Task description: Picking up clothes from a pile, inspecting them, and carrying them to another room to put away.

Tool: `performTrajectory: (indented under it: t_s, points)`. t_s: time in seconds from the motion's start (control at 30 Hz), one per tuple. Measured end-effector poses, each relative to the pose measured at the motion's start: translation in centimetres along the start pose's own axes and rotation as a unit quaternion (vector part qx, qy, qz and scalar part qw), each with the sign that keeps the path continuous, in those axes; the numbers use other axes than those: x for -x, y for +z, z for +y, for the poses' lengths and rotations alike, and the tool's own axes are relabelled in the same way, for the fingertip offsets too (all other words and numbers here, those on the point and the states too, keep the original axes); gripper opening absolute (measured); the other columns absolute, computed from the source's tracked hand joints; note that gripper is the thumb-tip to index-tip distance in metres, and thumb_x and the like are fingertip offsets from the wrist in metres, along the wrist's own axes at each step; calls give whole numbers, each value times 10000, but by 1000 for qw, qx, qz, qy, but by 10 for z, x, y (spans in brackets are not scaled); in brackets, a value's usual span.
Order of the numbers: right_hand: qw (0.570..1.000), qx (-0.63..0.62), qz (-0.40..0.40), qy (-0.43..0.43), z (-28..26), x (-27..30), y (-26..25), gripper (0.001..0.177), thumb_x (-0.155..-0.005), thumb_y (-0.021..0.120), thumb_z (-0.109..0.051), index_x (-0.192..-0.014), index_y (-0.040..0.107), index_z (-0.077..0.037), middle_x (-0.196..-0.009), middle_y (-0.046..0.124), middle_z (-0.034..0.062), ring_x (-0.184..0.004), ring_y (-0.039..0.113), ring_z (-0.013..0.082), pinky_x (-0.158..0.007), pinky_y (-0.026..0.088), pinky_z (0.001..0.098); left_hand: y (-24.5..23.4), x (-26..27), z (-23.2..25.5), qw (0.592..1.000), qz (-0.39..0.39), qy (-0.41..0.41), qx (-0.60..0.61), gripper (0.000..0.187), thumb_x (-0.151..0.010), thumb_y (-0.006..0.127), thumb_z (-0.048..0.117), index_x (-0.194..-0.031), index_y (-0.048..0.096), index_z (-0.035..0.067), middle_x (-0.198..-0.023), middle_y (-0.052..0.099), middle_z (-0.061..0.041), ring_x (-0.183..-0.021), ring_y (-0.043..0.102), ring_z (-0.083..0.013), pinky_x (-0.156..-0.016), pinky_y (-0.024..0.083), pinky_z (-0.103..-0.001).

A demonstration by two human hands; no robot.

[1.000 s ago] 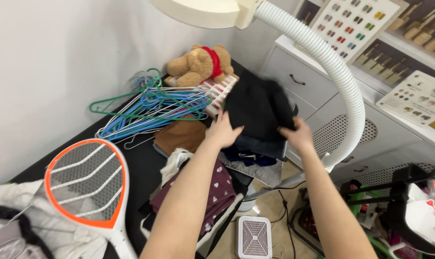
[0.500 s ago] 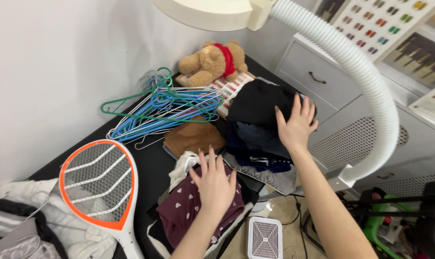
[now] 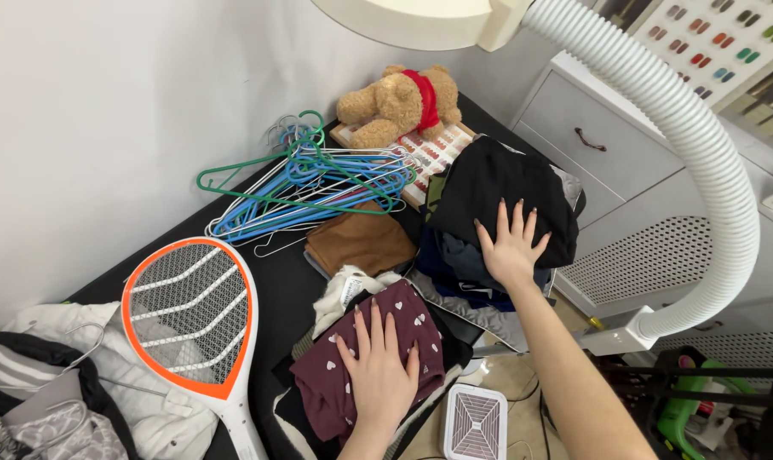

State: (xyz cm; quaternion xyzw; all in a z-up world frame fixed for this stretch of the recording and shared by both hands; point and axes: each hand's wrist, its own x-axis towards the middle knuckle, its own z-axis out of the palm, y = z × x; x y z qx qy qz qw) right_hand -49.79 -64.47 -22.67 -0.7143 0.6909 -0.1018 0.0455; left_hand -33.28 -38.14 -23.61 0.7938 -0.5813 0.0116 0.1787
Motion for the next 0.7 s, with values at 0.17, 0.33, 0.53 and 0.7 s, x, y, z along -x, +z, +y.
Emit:
performTrajectory:
  t_s: [0.17,0.33,0.53,0.7]
  points:
    - [996,-7,-87,37,-10,-13,-32,788,-930,333,-722,-1605,283,-317,-1722,140,39,-1583,47,292,-1188,28,686,4,3,-4,1000,-15,9,-16,688,-907,532,510,-1467,506,112,-1610,381,-137,-1504,276,-388,-1106,259,-713]
    - [992,12,-117,48,-23,-32,-60,789,-892,441,-717,-1550,393,-285,-1716,137,106,-1576,58,349,-1165,15,743,10,0,0,999,-24,13,-28,715,-898,522,515,-1481,484,104,-1609,370,-160,-1505,263,-405,-1125,219,-724]
    - [997,-63,-29,38,-37,-35,-52,746,-953,437,-609,-1579,350,-212,-1691,177,140,-1554,68,359,-1138,20,755,9,-2,-1,1000,-12,16,-10,680,-912,521,485,-1467,504,93,-1602,391,-163,-1506,273,-399,-1130,209,-725]
    - [997,-22,-72,14,-25,-13,-19,783,-967,278,-690,-1619,266,-257,-1721,96,99,-1576,6,319,-1175,-24,695,7,-3,-1,1000,-13,21,-19,695,-892,534,486,-1462,513,90,-1594,399,-167,-1492,292,-403,-1124,225,-722]
